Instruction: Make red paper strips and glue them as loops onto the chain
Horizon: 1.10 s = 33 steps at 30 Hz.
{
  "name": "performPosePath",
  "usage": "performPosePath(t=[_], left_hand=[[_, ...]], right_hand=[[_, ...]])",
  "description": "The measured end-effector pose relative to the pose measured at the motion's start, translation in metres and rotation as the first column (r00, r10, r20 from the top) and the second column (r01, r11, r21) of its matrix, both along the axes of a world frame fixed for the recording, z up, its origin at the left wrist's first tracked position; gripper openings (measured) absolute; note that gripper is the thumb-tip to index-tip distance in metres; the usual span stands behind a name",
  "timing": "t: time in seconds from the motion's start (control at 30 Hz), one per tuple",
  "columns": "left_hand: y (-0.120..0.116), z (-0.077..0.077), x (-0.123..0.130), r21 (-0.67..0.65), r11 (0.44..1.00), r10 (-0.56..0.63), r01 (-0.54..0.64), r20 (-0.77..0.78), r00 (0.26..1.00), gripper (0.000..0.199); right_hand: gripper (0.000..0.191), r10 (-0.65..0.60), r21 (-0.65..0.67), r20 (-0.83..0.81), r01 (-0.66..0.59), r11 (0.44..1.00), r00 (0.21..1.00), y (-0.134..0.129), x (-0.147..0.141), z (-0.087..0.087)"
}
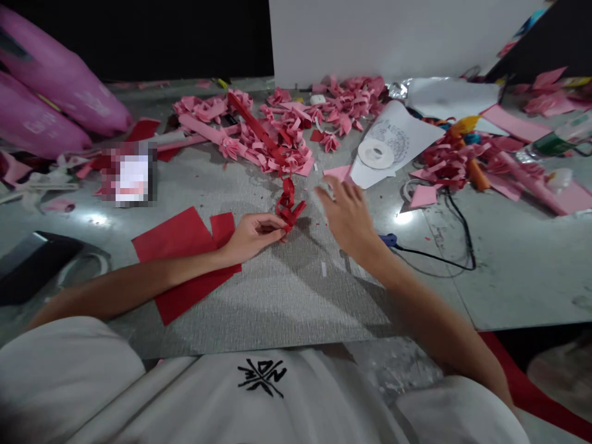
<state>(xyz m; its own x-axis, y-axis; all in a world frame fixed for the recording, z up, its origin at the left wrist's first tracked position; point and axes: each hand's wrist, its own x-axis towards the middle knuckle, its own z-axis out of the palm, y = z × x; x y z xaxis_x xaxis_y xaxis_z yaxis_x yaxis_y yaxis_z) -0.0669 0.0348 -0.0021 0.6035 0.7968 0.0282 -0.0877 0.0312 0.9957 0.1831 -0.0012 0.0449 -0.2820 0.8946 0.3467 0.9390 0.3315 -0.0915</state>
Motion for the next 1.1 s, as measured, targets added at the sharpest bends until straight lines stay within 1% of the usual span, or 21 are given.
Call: performPosePath(t=[0.07, 0.1, 0.17, 0.23, 0.3, 0.37, 0.43, 0.47, 0.5, 0.57, 0.63, 0.67, 0.73, 0.83, 0.87, 0.9, 0.93, 1.0, 1.03, 1.07, 1.1], left_hand=[[-0.001, 0.002, -0.001, 0.033, 0.999, -0.030, 0.030, -0.021, 0.999, 0.021], [-0.002, 0.003, -0.001, 0.046, 0.998, -0.046, 0.048, -0.034, 0.998, 0.020], [-0.003, 0.004, -0.001, 0.066, 0.995, -0.069, 0.072, -0.056, 0.996, 0.019], [-0.005, 0.005, -0.001, 0.078, 0.993, -0.080, 0.085, -0.067, 0.995, 0.017], [-0.005, 0.005, 0.000, 0.078, 0.992, -0.091, 0.095, -0.055, 0.994, 0.017], [-0.005, 0.005, 0.000, 0.059, 0.994, -0.091, 0.092, -0.027, 0.996, 0.020], [-0.005, 0.005, 0.000, 0.028, 0.997, -0.075, 0.075, 0.018, 0.997, 0.024], [-0.005, 0.005, 0.000, 0.010, 0.998, -0.067, 0.066, 0.042, 0.997, 0.026], [-0.005, 0.006, -0.001, -0.006, 0.998, -0.059, 0.059, 0.067, 0.996, 0.028], [-0.004, 0.007, -0.001, -0.031, 0.998, -0.050, 0.054, 0.104, 0.993, 0.030], [-0.004, 0.009, 0.000, -0.054, 0.997, -0.040, 0.047, 0.123, 0.992, 0.031], [-0.003, 0.009, 0.000, -0.068, 0.997, -0.034, 0.043, 0.126, 0.991, 0.033], [-0.003, 0.010, 0.001, -0.100, 0.994, -0.028, 0.041, 0.126, 0.992, 0.035], [-0.002, 0.010, 0.001, -0.151, 0.987, -0.031, 0.053, 0.144, 0.989, 0.035], [-0.001, 0.011, 0.001, -0.170, 0.984, -0.034, 0.060, 0.155, 0.987, 0.035], [-0.001, 0.011, 0.001, -0.188, 0.979, -0.047, 0.077, 0.163, 0.986, 0.034], [0.000, 0.012, 0.001, -0.202, 0.974, -0.070, 0.104, 0.168, 0.983, 0.034], [0.003, 0.014, 0.000, -0.223, 0.959, -0.137, 0.174, 0.170, 0.976, 0.032], [0.004, 0.014, -0.001, -0.232, 0.950, -0.172, 0.209, 0.172, 0.970, 0.031], [0.006, 0.014, -0.001, -0.242, 0.941, -0.197, 0.236, 0.177, 0.964, 0.030], [0.007, 0.013, -0.001, -0.256, 0.932, -0.213, 0.256, 0.186, 0.959, 0.030]], right_hand=[[0.046, 0.115, -0.083, 0.023, -0.113, 0.990, 0.993, 0.004, -0.012, -0.010], [0.043, 0.143, -0.115, 0.021, -0.140, 0.983, 0.989, 0.007, -0.016, -0.015], [0.038, 0.162, -0.146, 0.008, -0.159, 0.976, 0.987, 0.011, -0.021, -0.024], [0.032, 0.173, -0.142, -0.023, -0.175, 0.974, 0.985, 0.015, -0.019, -0.028], [0.020, 0.196, -0.141, -0.083, -0.206, 0.968, 0.977, 0.018, -0.012, -0.029], [0.009, 0.191, -0.169, -0.185, -0.222, 0.960, 0.964, 0.019, -0.006, -0.025], [0.010, 0.106, -0.249, -0.355, -0.203, 0.947, 0.929, 0.018, -0.002, -0.018], [0.014, 0.031, -0.299, -0.467, -0.191, 0.935, 0.884, 0.017, -0.001, -0.014], [0.019, -0.053, -0.343, -0.579, -0.184, 0.921, 0.814, 0.015, -0.002, -0.011], [0.026, -0.188, -0.379, -0.759, -0.187, 0.907, 0.624, 0.011, -0.007, -0.005], [0.027, -0.228, -0.341, -0.861, -0.185, 0.922, 0.455, 0.007, -0.014, -0.003], [0.027, -0.222, -0.313, -0.889, -0.177, 0.933, 0.401, 0.005, -0.018, -0.003], [0.023, -0.194, -0.257, -0.921, -0.154, 0.954, 0.337, 0.002, -0.027, -0.005], [0.018, -0.155, -0.192, -0.940, -0.095, 0.977, 0.304, -0.005, -0.036, -0.012], [0.017, -0.140, -0.166, -0.941, -0.060, 0.984, 0.307, -0.007, -0.038, -0.014], [0.016, -0.116, -0.130, -0.936, -0.017, 0.991, 0.333, -0.010, -0.039, -0.016], [0.014, -0.080, -0.076, -0.917, 0.025, 0.997, 0.392, -0.013, -0.040, -0.018], [0.007, 0.030, 0.075, -0.808, 0.053, 0.996, 0.589, -0.018, -0.038, -0.021], [0.008, 0.095, 0.150, -0.717, 0.020, 0.989, 0.690, -0.020, -0.037, -0.022], [0.011, 0.159, 0.201, -0.622, -0.040, 0.979, 0.767, -0.022, -0.035, -0.022], [0.014, 0.213, 0.223, -0.542, -0.106, 0.969, 0.813, -0.022, -0.033, -0.022]])
